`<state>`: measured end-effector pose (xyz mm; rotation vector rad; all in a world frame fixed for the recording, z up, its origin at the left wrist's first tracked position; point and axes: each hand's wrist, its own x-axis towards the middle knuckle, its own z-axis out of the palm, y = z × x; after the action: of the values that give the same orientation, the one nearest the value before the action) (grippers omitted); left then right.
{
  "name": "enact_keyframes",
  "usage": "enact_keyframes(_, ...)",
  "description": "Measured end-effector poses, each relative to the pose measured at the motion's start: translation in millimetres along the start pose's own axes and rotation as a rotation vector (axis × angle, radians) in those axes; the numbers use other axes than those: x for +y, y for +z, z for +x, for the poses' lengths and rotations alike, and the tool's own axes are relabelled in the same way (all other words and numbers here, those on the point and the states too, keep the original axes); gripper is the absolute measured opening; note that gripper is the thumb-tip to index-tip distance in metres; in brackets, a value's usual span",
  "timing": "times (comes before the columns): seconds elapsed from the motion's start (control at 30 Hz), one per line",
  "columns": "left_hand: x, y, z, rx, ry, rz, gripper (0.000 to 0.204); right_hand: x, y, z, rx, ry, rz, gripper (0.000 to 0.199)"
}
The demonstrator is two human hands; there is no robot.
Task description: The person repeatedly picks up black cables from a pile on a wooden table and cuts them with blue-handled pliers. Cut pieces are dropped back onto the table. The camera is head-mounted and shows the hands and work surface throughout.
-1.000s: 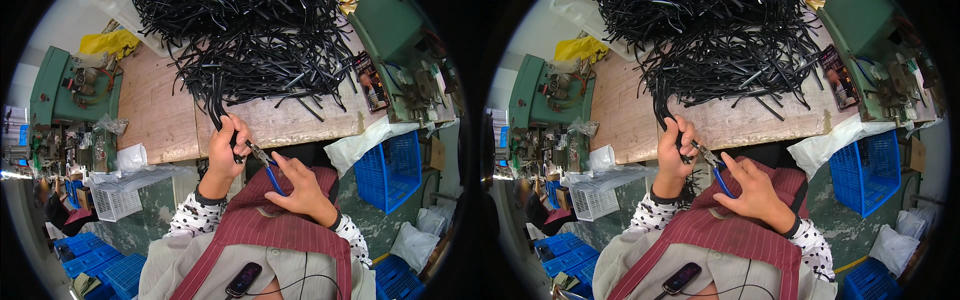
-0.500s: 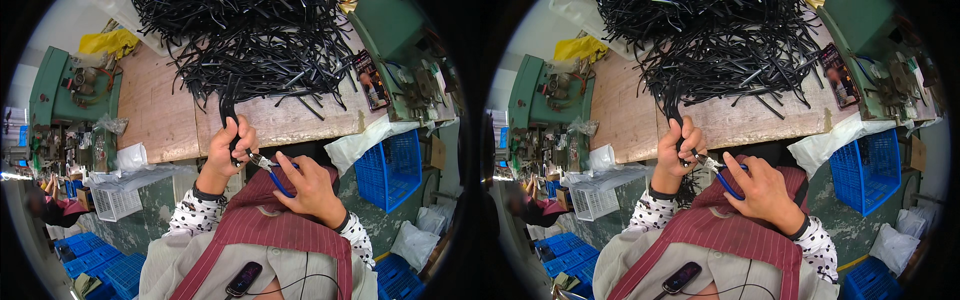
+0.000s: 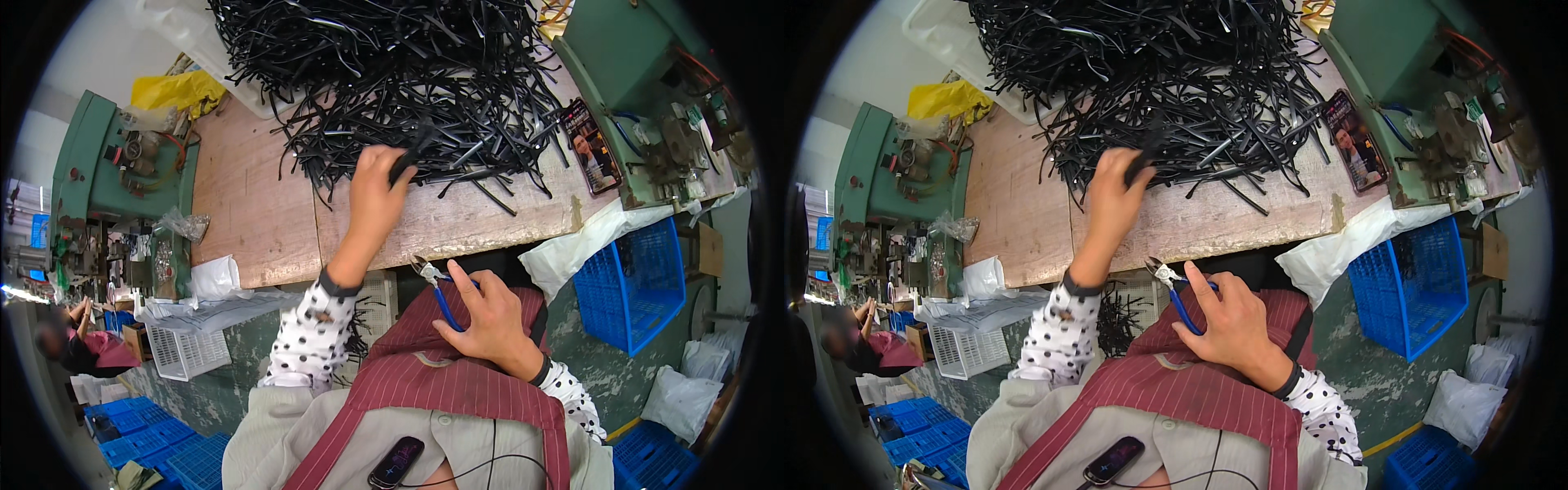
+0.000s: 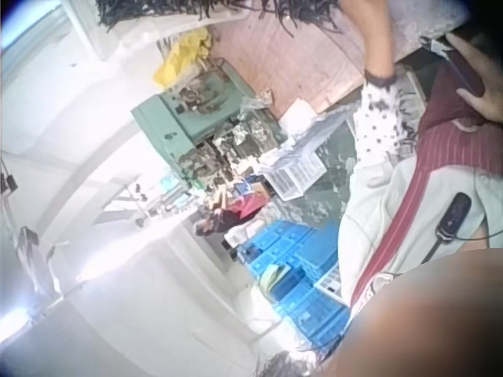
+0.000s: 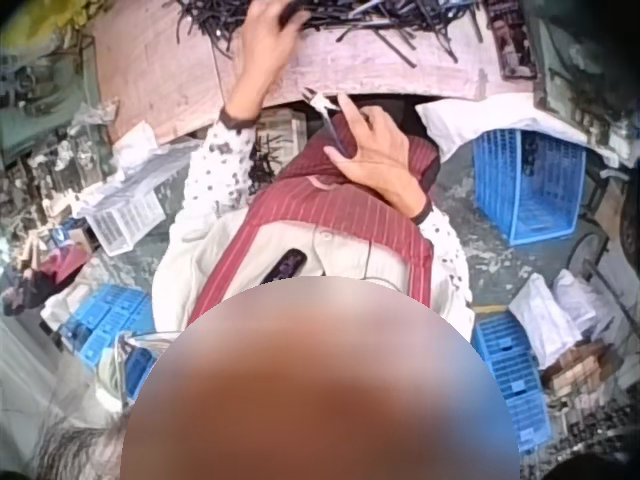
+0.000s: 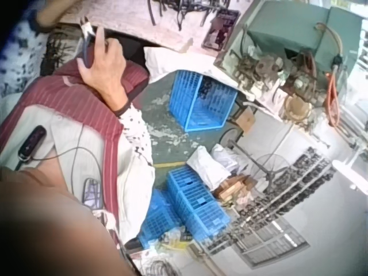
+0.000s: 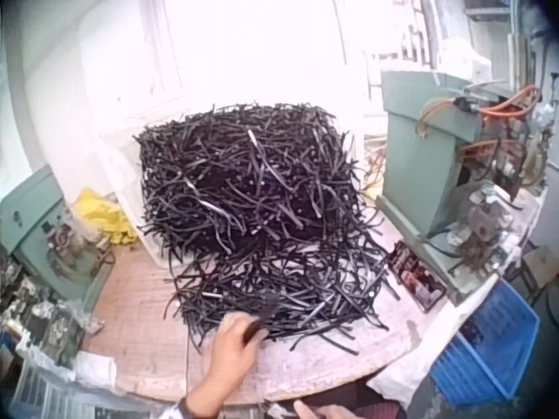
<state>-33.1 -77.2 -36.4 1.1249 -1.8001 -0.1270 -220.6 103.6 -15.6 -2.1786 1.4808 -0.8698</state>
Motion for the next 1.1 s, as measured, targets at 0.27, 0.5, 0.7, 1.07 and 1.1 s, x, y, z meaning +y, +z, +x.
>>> enact_keyframes(0.27, -7.0, 29.6, -11.1, -0.222, -0.25, 0.139, 0.029, 7.3, -1.8, -6.9, 0.021, 0.025, 0.008, 0.091)
enact_keyframes(0.5, -9.5, -27.7, -64.2, 0.095, -0.692, -0.205, 0.021, 19.8, 6.6, -10.0, 0.029, 0.066, -0.001, 0.092)
enact_keyframes(0.7, 3.0, -45.9, -65.7, 0.179, -0.391, -0.169, 0.033, 17.1, 11.8, -8.8, 0.004, 0.051, 0.008, 0.095)
enact_keyframes(1.07, 37.3, -63.8, -49.8, -0.083, -0.822, -1.392, 0.034, -3.1, 3.7, 12.7, -0.001, -0.008, 0.113, 0.093)
enact_keyframes(1.1, 40.5, -63.7, -49.8, -0.089, -0.798, -1.437, 0.035, -5.5, 2.7, 15.2, -0.009, -0.019, 0.123, 0.094)
